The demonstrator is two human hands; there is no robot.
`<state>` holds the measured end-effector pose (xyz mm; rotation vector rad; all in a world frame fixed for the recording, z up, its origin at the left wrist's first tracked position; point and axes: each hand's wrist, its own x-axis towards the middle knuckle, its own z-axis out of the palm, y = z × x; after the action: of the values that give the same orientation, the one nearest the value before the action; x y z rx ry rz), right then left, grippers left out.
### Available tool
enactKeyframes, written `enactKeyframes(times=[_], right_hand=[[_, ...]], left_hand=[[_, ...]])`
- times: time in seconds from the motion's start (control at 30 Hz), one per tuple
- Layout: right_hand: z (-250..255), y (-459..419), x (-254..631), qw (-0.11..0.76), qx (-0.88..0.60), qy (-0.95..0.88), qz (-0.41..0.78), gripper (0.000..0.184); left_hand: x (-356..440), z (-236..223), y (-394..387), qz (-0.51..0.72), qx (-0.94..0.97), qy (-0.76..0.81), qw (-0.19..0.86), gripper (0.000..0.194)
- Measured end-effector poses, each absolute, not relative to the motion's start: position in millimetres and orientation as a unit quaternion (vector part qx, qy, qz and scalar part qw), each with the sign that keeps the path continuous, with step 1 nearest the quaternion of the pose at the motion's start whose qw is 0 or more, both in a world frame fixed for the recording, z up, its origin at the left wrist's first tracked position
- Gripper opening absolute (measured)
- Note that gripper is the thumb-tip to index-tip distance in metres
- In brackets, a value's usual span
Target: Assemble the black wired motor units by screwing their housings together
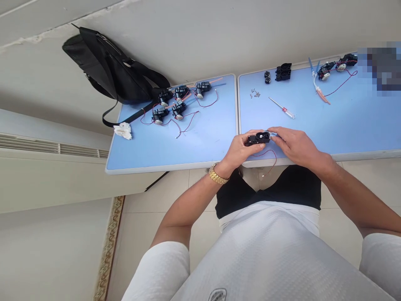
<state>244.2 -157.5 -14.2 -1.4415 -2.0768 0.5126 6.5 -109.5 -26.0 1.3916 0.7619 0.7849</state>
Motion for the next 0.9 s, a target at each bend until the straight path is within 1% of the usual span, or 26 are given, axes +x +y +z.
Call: enactKeyframes(times=[0.17,0.4,0.57,0.77,0.9], right_hand=[[-17,-160,244,0.245,-0.541,-0.79,0.151,0.046],[-17,-157,245,0.213,-0.549,-0.796,0.136,0.042],[-11,-156,247,0.212,-0.555,-0.786,0.168,0.038],[1,-155,249,0.232,-0.566,-0.755,0.238,0.032],[10,-154,252,0.246,-0.562,-0.738,0.282,0.031]], left_hand=[[6,-27,-108,0.339,0.612,0.346,0.625,0.05],[6,-31,-109,0.326,0.594,0.348,0.648,0.052],[5,-30,-110,0.323,0.593,0.343,0.653,0.051],[2,-28,-112,0.326,0.655,0.331,0.596,0.041],[0,-29,-114,0.336,0.685,0.295,0.576,0.038]])
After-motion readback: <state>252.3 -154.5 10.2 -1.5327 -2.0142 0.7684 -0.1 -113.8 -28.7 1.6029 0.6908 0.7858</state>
